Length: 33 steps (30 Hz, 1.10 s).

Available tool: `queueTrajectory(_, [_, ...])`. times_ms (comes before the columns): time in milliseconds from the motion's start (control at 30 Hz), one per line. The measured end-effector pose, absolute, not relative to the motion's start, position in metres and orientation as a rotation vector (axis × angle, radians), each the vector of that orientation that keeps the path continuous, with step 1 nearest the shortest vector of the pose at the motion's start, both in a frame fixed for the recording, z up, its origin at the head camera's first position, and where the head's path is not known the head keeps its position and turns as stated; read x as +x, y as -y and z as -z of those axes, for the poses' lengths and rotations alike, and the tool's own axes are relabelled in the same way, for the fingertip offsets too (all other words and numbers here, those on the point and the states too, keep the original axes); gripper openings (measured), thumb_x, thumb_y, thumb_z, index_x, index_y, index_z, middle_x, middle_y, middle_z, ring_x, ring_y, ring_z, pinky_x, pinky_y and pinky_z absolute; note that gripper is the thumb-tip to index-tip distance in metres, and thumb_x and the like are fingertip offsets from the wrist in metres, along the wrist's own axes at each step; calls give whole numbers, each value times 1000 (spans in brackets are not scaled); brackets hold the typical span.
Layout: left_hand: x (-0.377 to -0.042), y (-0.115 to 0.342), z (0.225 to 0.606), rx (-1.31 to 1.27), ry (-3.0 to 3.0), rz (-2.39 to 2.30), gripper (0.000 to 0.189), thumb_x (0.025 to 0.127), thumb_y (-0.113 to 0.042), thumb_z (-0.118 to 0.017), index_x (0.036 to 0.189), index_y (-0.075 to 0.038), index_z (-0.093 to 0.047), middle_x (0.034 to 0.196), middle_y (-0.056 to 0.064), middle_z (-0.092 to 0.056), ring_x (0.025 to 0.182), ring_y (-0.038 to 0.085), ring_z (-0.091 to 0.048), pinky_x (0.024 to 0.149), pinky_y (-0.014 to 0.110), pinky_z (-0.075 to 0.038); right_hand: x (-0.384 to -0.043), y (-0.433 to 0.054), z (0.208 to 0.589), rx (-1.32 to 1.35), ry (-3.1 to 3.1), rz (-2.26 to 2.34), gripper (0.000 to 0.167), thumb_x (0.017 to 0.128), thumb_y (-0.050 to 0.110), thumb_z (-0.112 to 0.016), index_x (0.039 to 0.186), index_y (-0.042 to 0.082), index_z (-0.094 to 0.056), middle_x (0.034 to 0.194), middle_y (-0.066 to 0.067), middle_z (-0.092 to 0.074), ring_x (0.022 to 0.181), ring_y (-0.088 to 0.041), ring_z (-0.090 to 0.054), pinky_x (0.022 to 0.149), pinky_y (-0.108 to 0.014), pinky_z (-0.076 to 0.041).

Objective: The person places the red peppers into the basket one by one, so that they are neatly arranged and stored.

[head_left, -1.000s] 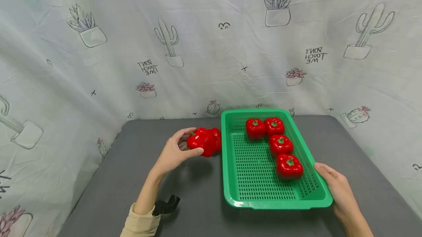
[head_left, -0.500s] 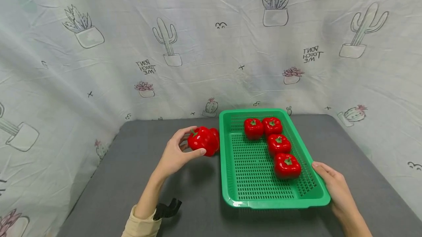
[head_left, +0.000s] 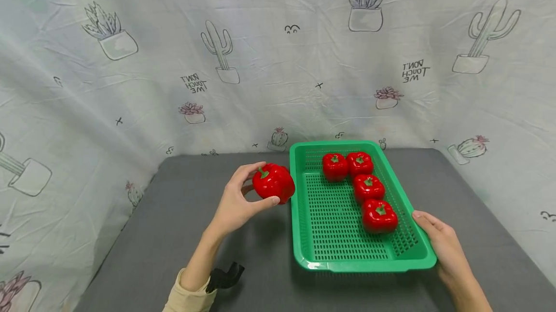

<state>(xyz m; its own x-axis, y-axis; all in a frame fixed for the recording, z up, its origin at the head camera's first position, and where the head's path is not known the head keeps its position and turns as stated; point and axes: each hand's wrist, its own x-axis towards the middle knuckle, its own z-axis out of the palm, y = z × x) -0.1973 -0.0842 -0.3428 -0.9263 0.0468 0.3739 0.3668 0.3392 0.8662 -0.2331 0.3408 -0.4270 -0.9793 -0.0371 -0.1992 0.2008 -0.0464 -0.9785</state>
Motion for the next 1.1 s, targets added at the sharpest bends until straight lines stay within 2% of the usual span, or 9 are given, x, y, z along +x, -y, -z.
queueTrajectory(200, [-200,80,348,-412,2293,1591,69,75,-6,-83,137,-4,-52,132,6,-51,118,26,-50,86,39,-54,-233,-342,428,192,-2045,2150,15,100,29,-60,96,31,-74,80,2,-69,62,-13,-67,54,-32,-56])
queueTrajectory(467, [-211,74,373,-559,2232,1596,71,76,-15,-86,139,-21,-53,133,-6,-49,117,18,-51,87,37,-54,-234,-342,429,187,-2043,2153,14,100,30,-60,97,32,-74,80,2,-69,62,-13,-67,54,-32,-56])
queueTrajectory(567, [-207,68,371,-601,2220,1604,71,77,-16,-86,139,-21,-53,133,-5,-49,118,18,-50,88,37,-53,-234,-341,429,189,-2037,2150,14,100,30,-60,97,32,-73,81,2,-69,62,-14,-67,54,-31,-56])
queueTrajectory(800, [-186,50,340,-576,2225,1703,66,75,-2,-82,135,-3,-54,132,8,-50,117,21,-51,88,38,-53,-235,-338,429,165,-2041,2144,14,100,30,-59,99,31,-73,81,1,-69,63,-14,-67,55,-32,-56])
queueTrajectory(933, [-192,43,346,-588,2229,1738,66,76,-5,-82,135,-6,-54,131,6,-50,117,21,-50,88,41,-53,-236,-339,430,168,-2048,2135,14,100,31,-59,99,32,-73,83,1,-69,65,-14,-67,56,-32,-56])
queueTrajectory(1100, [-215,33,372,-639,2279,1713,69,77,-16,-84,139,-18,-53,131,-4,-49,118,17,-49,86,37,-54,-235,-343,431,190,-2032,2131,14,100,31,-59,100,32,-73,82,1,-69,64,-14,-67,56,-32,-56])
